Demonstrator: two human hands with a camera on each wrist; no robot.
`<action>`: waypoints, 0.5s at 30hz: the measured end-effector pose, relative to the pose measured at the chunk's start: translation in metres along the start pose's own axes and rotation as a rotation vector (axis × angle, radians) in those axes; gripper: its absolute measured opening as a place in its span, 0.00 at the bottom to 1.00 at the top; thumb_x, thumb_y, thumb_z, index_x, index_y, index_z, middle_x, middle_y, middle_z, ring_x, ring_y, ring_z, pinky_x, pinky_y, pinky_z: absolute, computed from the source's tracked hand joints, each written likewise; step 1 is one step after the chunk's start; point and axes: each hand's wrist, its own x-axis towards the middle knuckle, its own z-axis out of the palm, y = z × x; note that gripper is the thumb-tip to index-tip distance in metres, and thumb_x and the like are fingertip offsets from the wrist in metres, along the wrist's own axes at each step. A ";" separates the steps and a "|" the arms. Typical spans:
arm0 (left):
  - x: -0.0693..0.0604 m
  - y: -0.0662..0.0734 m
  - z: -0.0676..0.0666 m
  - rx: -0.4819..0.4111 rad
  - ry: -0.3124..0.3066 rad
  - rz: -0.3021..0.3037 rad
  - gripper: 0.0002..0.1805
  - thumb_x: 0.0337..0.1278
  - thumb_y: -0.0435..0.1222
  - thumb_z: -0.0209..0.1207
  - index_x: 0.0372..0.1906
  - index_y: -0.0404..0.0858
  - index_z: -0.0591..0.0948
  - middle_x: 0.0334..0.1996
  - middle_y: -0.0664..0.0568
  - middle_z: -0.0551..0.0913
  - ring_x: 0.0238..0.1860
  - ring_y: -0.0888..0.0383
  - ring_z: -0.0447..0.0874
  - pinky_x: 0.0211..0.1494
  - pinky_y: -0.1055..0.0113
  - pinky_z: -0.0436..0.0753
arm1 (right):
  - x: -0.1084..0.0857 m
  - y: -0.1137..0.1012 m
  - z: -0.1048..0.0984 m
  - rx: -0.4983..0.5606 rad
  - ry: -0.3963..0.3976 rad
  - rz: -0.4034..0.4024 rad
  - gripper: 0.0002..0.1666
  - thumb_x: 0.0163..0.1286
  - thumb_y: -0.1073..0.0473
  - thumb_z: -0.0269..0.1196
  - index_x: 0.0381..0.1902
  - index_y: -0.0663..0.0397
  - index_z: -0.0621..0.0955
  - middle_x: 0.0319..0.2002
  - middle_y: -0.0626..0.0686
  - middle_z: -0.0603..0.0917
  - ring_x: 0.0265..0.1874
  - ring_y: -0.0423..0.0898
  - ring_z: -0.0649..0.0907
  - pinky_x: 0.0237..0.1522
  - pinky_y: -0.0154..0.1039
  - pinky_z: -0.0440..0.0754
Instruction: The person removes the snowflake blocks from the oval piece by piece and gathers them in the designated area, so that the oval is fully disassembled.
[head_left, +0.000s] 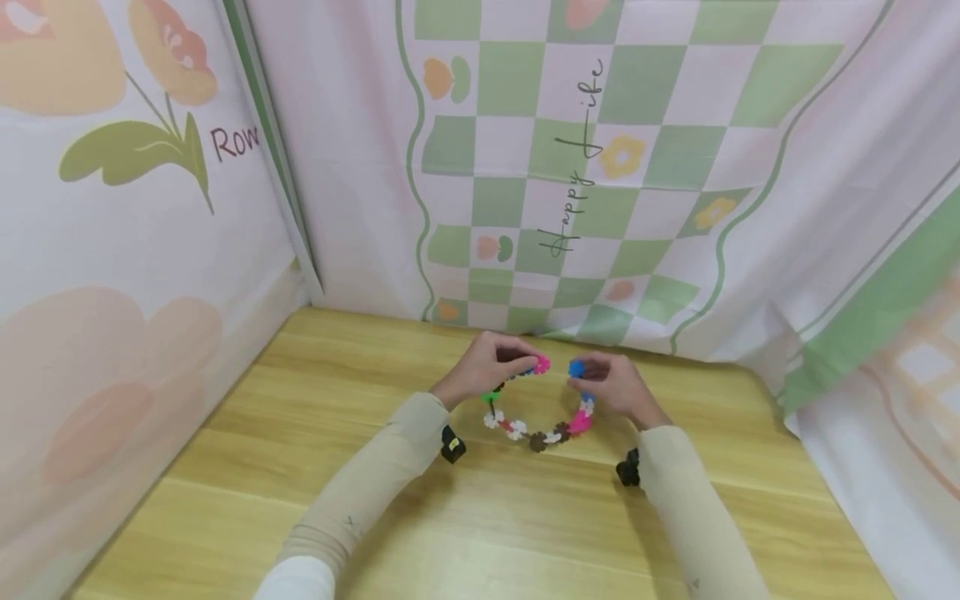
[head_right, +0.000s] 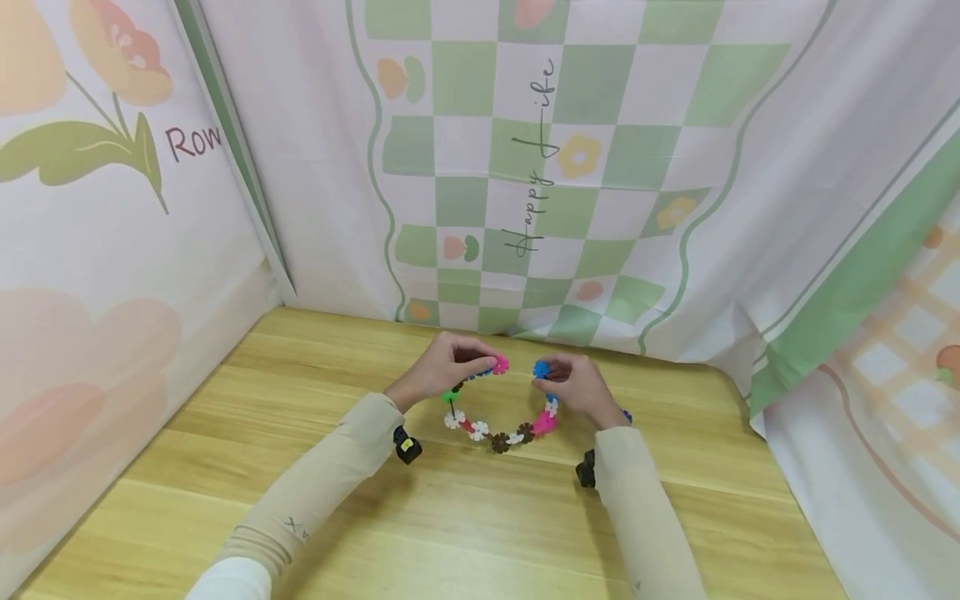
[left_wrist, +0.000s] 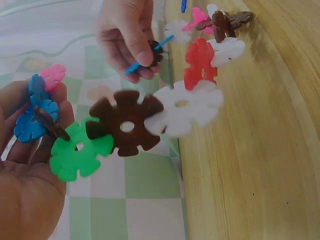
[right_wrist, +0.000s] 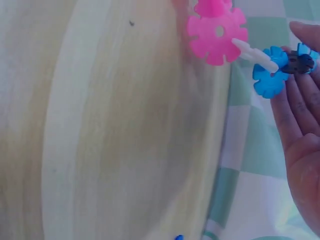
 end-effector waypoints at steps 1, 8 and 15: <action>0.000 0.000 0.000 0.000 0.000 -0.003 0.11 0.75 0.44 0.64 0.51 0.46 0.91 0.43 0.54 0.93 0.27 0.58 0.81 0.31 0.69 0.82 | -0.002 -0.002 0.000 0.002 0.007 -0.012 0.28 0.70 0.53 0.73 0.64 0.60 0.82 0.54 0.61 0.89 0.55 0.58 0.88 0.59 0.49 0.89; 0.001 0.001 0.002 -0.042 -0.027 0.024 0.10 0.74 0.40 0.65 0.51 0.41 0.91 0.45 0.50 0.93 0.48 0.44 0.91 0.50 0.65 0.90 | -0.017 -0.025 0.002 0.035 0.000 -0.142 0.21 0.68 0.57 0.74 0.56 0.60 0.86 0.47 0.56 0.91 0.50 0.56 0.89 0.51 0.36 0.90; 0.002 -0.001 0.002 -0.050 -0.072 0.055 0.10 0.73 0.37 0.65 0.50 0.39 0.91 0.46 0.46 0.93 0.48 0.43 0.91 0.55 0.52 0.91 | -0.024 -0.040 0.010 0.097 -0.049 -0.306 0.11 0.71 0.66 0.71 0.50 0.63 0.88 0.44 0.61 0.91 0.39 0.46 0.91 0.42 0.34 0.91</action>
